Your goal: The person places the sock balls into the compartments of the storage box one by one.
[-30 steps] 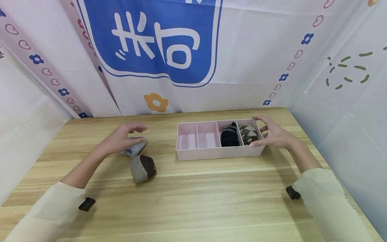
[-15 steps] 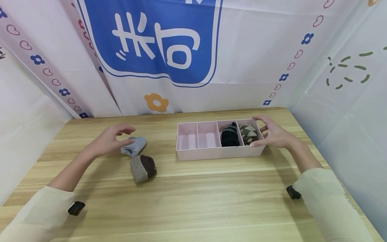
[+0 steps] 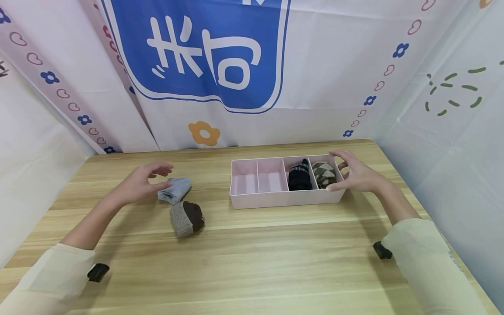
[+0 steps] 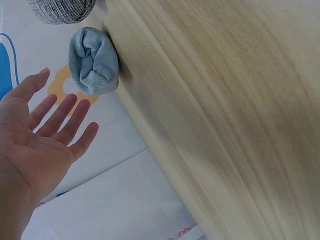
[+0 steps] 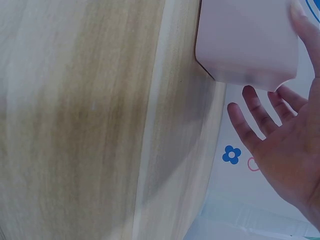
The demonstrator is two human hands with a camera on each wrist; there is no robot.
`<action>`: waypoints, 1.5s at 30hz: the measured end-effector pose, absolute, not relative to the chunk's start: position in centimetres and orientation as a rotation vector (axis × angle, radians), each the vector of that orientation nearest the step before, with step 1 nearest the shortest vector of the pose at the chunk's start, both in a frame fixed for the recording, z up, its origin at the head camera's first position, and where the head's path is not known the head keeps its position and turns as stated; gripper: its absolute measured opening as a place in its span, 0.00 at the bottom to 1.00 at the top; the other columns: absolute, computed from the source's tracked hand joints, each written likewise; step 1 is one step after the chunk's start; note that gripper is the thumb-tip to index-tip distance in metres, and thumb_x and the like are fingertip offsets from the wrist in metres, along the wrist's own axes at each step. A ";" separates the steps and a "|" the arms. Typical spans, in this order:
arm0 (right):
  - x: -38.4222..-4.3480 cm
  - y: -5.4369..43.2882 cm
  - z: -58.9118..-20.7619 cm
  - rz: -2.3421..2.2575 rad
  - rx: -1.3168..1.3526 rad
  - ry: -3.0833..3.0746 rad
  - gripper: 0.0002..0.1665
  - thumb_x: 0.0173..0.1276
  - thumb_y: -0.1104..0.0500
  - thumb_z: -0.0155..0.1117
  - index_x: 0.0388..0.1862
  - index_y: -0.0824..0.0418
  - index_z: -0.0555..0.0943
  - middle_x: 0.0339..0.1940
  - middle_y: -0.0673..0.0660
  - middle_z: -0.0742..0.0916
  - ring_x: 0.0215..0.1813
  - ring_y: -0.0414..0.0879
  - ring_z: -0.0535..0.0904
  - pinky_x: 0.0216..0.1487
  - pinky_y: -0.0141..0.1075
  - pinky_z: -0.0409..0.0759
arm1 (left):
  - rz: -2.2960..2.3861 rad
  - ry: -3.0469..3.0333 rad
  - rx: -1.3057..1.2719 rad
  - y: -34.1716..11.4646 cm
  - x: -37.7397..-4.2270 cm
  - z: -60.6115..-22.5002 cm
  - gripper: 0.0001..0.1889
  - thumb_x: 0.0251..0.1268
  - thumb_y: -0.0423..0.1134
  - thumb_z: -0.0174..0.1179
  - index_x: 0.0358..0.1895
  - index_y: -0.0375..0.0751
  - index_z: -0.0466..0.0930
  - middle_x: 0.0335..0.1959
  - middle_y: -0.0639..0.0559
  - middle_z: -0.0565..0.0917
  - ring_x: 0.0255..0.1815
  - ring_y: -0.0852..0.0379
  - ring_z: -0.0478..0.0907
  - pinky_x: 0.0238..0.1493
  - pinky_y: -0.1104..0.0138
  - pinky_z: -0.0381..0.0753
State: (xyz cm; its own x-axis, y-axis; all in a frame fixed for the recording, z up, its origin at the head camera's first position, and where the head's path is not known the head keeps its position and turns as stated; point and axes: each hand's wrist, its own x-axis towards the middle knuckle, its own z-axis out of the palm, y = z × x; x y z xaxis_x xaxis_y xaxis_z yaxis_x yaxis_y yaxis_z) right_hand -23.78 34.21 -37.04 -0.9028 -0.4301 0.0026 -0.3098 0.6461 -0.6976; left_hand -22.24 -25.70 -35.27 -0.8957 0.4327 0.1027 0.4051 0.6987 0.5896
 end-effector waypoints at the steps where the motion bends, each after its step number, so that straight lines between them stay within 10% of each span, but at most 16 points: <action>1: -23.8 34.2 -37.1 -1.099 -0.612 2.700 0.63 0.57 0.60 0.81 0.83 0.66 0.52 0.79 0.71 0.59 0.67 0.69 0.68 0.60 0.63 0.75 | 0.974 2.853 0.700 -25.7 -22.2 -35.3 0.26 0.72 0.33 0.65 0.68 0.24 0.72 0.61 0.25 0.79 0.61 0.29 0.77 0.65 0.35 0.71; 21: -23.8 34.3 -36.9 -1.107 -0.601 2.670 0.62 0.59 0.58 0.80 0.84 0.66 0.51 0.80 0.72 0.58 0.69 0.72 0.67 0.62 0.64 0.74 | 0.843 2.737 0.808 -26.6 -22.7 -35.6 0.37 0.62 0.39 0.75 0.70 0.25 0.70 0.69 0.27 0.73 0.64 0.28 0.75 0.66 0.33 0.69; 33: -23.9 34.4 -37.0 -1.101 -0.581 2.664 0.62 0.60 0.58 0.80 0.84 0.64 0.51 0.80 0.70 0.59 0.68 0.70 0.68 0.57 0.37 0.78 | 0.925 2.720 0.746 -26.8 -23.1 -36.5 0.28 0.63 0.25 0.68 0.66 0.21 0.73 0.62 0.26 0.79 0.59 0.30 0.79 0.64 0.37 0.74; 45: -23.8 34.4 -37.0 -1.100 -0.575 2.663 0.62 0.60 0.58 0.79 0.84 0.64 0.51 0.80 0.70 0.58 0.69 0.71 0.68 0.61 0.53 0.77 | 0.921 2.721 0.725 -26.2 -23.1 -36.5 0.29 0.61 0.25 0.70 0.65 0.21 0.74 0.61 0.26 0.79 0.58 0.31 0.79 0.62 0.39 0.77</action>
State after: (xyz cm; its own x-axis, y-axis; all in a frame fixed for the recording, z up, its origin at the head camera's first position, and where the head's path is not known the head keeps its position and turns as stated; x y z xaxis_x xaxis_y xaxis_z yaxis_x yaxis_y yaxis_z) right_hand -23.76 34.40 -36.96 -0.9035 -0.4268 -0.0379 -0.2757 0.6468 -0.7111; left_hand -23.15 -26.23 -36.51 -0.8652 0.5014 -0.0123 0.3909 0.6895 0.6097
